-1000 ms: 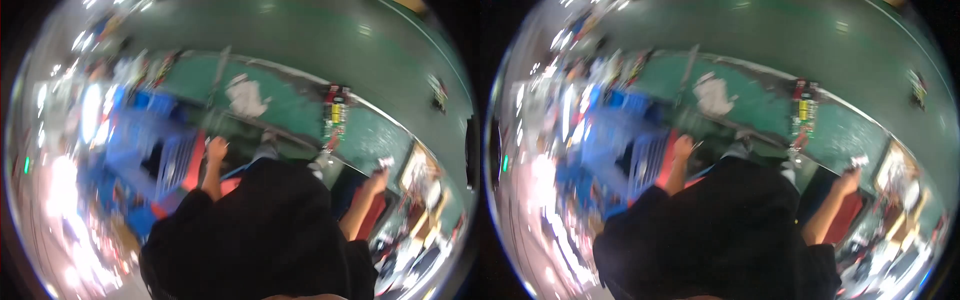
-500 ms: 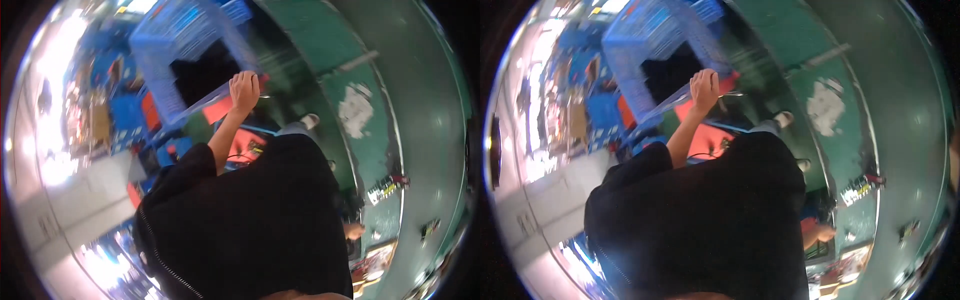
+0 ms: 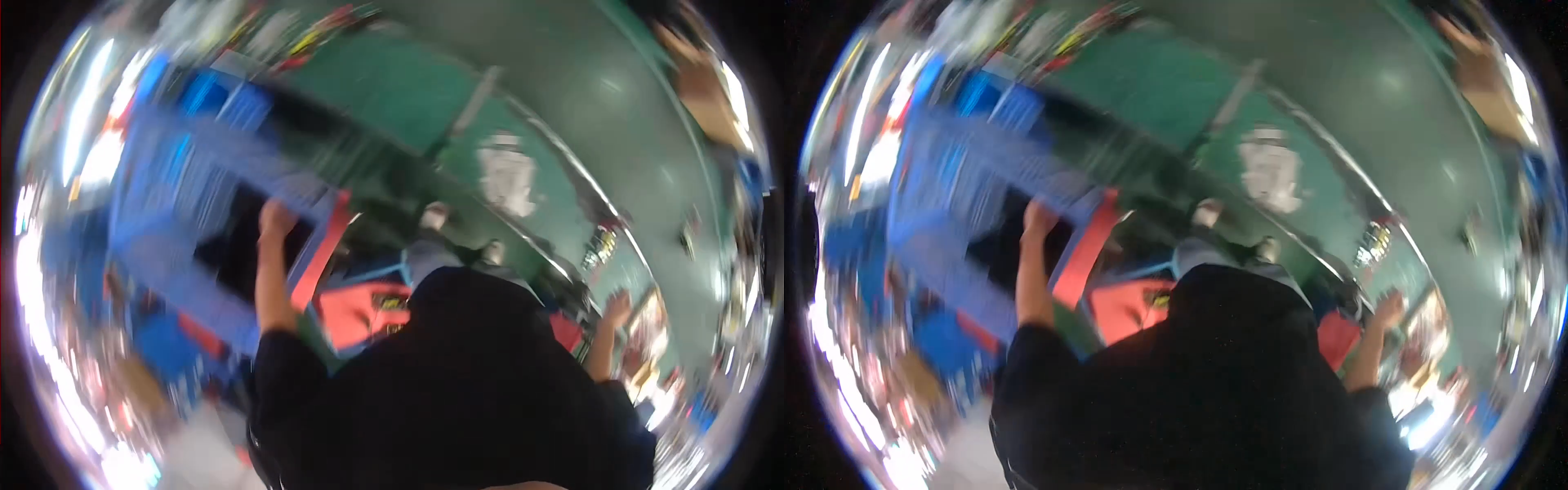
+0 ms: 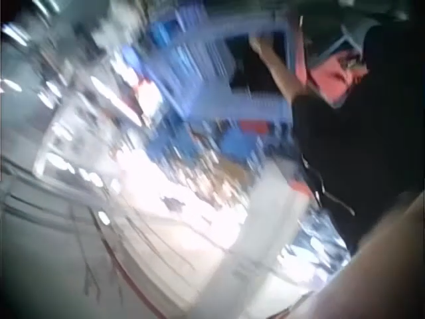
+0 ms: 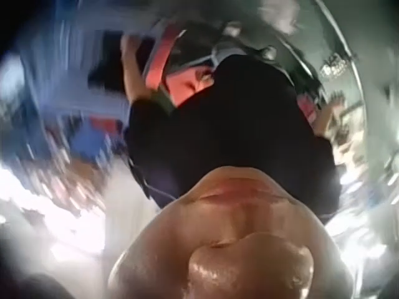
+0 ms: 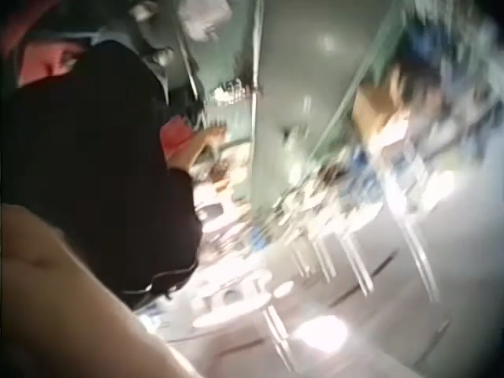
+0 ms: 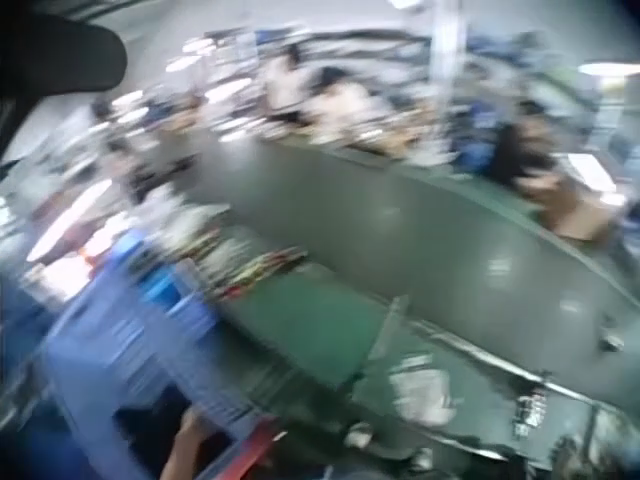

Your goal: Assembling electronic components, connecting wires, and applying labels to circuit boards on a factory production line.

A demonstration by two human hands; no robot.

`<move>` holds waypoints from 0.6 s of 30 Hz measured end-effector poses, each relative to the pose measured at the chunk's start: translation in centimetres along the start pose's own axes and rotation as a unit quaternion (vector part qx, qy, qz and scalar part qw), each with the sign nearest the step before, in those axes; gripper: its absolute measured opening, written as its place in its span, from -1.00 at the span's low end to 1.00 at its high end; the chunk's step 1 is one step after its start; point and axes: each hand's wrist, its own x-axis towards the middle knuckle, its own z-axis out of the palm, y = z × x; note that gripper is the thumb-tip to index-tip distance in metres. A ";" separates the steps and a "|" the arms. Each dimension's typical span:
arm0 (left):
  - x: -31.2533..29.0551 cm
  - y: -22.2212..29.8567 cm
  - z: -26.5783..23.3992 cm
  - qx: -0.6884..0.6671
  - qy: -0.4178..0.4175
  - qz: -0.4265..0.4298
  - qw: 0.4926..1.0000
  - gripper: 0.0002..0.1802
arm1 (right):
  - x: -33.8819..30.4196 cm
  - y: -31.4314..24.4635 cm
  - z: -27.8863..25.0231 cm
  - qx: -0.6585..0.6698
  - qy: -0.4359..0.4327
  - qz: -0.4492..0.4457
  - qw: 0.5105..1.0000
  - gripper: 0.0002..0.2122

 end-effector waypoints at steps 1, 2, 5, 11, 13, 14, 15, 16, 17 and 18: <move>5.8 1.3 -3.5 0.251 0.266 0.227 0.902 -0.54 | -0.8 7.8 -10.8 -0.383 -0.020 -0.107 0.917 -0.69; 7.4 0.8 -4.8 0.324 0.382 0.282 0.819 -0.55 | 1.1 21.8 -15.9 -0.701 0.051 -0.220 0.676 -0.73; 4.9 0.0 -2.1 -0.205 0.121 0.148 0.960 -0.57 | -4.5 30.0 -10.6 -0.940 0.065 -0.330 -0.057 -0.66; 8.6 0.1 -3.5 0.160 -0.098 0.204 0.961 -0.46 | -10.2 29.3 -10.5 -0.884 0.239 -0.331 0.227 -0.63; 8.1 1.7 -3.7 0.105 -0.012 0.205 0.973 -0.52 | -12.6 27.2 -10.8 -0.878 0.287 -0.351 0.155 -0.65; 7.9 2.2 -3.8 0.074 0.027 0.203 0.976 -0.55 | -13.8 26.6 -11.3 -0.857 0.321 -0.360 0.183 -0.66; 7.4 1.7 -3.8 0.068 0.051 0.202 0.976 -0.54 | -15.0 26.1 -12.3 -0.838 0.354 -0.359 0.211 -0.66; 7.3 1.5 -3.9 0.061 0.075 0.201 0.975 -0.54 | -16.3 24.6 -13.0 -0.830 0.367 -0.347 0.236 -0.66; 7.2 2.0 -3.6 0.022 0.059 0.124 0.990 -0.52 | -17.1 22.9 -13.8 -0.825 0.379 -0.329 0.261 -0.66; 6.8 1.3 -3.3 0.029 0.054 0.110 0.992 -0.52 | -17.6 21.9 -14.4 -0.816 0.407 -0.313 0.267 -0.67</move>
